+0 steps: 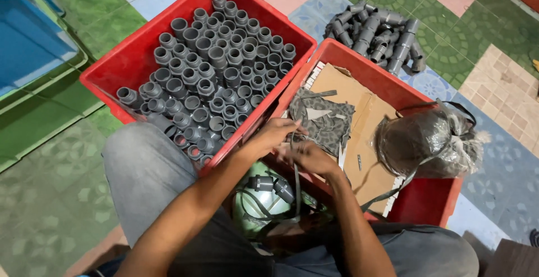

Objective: Assembling PVC pipe fittings by hand, taking components from a large red bin and joining them into sub-assemblies.

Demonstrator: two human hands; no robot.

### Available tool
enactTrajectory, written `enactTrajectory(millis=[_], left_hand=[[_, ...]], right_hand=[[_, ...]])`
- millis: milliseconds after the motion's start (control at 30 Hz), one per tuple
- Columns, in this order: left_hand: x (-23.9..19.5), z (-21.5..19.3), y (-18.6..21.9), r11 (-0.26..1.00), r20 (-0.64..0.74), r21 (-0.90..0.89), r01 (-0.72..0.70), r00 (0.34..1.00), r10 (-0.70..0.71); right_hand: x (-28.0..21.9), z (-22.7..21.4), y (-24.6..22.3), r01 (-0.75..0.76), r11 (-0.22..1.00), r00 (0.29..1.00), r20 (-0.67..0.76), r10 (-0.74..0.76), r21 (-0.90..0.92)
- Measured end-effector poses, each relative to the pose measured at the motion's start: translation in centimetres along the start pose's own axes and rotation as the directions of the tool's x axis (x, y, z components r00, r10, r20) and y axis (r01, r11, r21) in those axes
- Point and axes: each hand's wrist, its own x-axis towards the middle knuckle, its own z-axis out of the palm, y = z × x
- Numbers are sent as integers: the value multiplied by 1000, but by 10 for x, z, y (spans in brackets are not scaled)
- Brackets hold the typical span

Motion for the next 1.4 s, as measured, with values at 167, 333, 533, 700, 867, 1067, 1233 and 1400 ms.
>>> enactTrajectory(millis=[167, 333, 533, 700, 867, 1067, 1233, 1400], left_hand=[[60, -18, -48, 990, 7, 117, -80, 997, 80], [57, -40, -33, 990, -37, -20, -139, 990, 139], [118, -127, -70, 853, -325, 520, 33, 932, 162], [153, -181, -130, 665, -547, 652, 363, 833, 81], [135, -184, -139, 521, -539, 745, 416, 836, 103], [144, -176, -172, 162, -301, 877, 452, 255, 919], [155, -182, -179, 74, -206, 900, 430, 269, 941], [145, -181, -187, 255, -341, 939, 233, 518, 784]], right_hand=[[5, -5, 13, -67, 995, 998, -9, 68, 75], [43, -34, 49, -72, 990, 945, -311, 105, 118], [81, -34, 29, -170, 834, 813, -553, -183, -525], [158, -5, 31, 193, 705, 825, -276, -493, -682], [225, 31, 32, 74, 647, 950, -144, -277, -759], [314, 57, 71, -115, 426, 992, -126, 1, -897], [333, 69, 80, -44, 393, 997, -67, -46, -918], [321, 89, 126, -327, -258, 255, 178, -950, -909]])
